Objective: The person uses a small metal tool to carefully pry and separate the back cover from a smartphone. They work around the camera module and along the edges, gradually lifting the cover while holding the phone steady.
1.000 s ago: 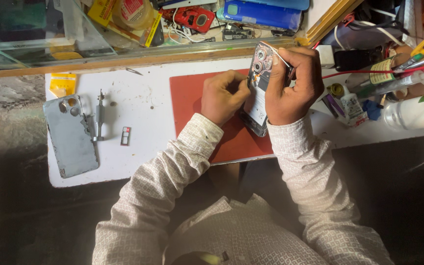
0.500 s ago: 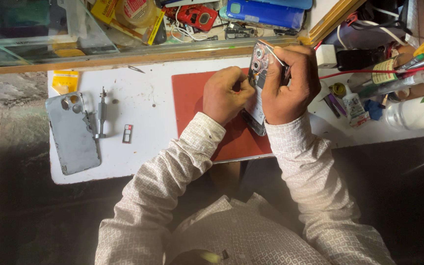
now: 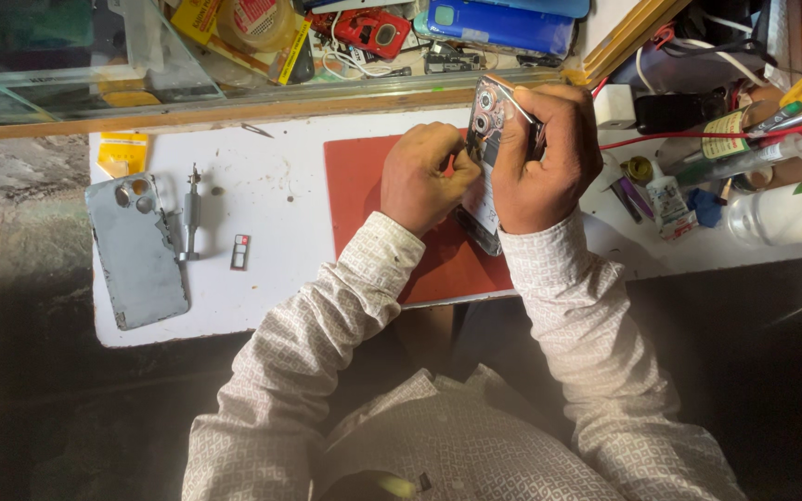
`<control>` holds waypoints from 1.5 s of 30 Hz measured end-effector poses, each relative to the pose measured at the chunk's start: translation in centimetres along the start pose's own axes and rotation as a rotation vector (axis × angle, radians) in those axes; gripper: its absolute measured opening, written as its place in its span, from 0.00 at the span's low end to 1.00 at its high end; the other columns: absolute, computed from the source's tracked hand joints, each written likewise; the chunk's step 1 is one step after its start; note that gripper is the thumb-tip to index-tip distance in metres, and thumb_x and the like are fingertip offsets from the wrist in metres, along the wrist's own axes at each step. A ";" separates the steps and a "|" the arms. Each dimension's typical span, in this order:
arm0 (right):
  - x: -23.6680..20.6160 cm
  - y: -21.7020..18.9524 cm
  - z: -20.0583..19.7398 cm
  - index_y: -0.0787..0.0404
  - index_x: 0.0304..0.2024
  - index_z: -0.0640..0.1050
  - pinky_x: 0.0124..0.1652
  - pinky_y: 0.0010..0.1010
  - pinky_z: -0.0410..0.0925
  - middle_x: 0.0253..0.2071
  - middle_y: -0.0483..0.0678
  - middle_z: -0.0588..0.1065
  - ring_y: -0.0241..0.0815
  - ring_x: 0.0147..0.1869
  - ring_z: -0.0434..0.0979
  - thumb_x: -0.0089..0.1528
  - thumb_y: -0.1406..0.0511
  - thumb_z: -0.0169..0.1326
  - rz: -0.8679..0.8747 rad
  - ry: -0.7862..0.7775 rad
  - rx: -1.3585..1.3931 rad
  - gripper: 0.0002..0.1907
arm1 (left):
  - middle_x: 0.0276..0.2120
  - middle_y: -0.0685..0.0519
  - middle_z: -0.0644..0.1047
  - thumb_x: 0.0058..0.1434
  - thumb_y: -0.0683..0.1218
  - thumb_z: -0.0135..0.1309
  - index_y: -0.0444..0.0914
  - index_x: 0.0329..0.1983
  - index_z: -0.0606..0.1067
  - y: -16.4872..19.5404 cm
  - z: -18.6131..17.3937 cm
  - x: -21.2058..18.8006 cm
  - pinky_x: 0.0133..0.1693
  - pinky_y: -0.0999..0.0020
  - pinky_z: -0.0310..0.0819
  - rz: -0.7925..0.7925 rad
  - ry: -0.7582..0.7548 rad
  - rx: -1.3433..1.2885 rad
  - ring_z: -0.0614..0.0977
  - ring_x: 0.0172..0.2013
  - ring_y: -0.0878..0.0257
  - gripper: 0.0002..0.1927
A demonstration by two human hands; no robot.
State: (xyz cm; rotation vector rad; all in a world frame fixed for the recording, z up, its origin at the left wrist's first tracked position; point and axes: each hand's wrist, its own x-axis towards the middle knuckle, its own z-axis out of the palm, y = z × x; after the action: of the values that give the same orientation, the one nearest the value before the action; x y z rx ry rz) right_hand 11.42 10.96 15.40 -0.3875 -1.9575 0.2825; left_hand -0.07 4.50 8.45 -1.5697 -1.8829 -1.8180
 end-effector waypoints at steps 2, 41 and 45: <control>0.0 0.0 0.0 0.66 0.49 0.74 0.47 0.34 0.73 0.47 0.54 0.76 0.52 0.50 0.79 0.70 0.75 0.59 -0.010 0.002 0.000 0.07 | 0.26 0.50 0.72 0.51 0.38 0.60 0.38 0.28 0.70 0.0 -0.1 0.0 0.34 0.56 0.68 0.002 0.007 -0.008 0.74 0.30 0.51 0.09; -1.1 4.6 -0.6 0.70 0.49 0.74 0.51 0.29 0.72 0.49 0.53 0.75 0.40 0.49 0.77 0.74 0.74 0.57 0.126 0.038 0.193 0.05 | 0.30 0.49 0.85 0.65 0.40 0.57 0.33 0.46 0.82 -0.8 0.7 -0.7 0.35 0.74 0.80 -0.324 -0.069 -0.374 0.86 0.30 0.68 0.09; -1.0 3.7 -0.7 0.68 0.49 0.75 0.48 0.28 0.72 0.48 0.52 0.76 0.41 0.47 0.77 0.74 0.73 0.58 0.093 0.025 0.156 0.05 | 0.30 0.49 0.84 0.65 0.40 0.57 0.33 0.45 0.82 -0.5 0.5 -0.6 0.34 0.73 0.79 -0.296 -0.044 -0.375 0.85 0.29 0.68 0.08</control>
State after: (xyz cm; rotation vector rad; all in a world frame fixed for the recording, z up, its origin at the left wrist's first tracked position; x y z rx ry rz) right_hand 13.02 13.97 13.46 -0.3785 -1.8811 0.4848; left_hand 0.13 4.73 7.56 -1.5010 -1.9690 -2.4001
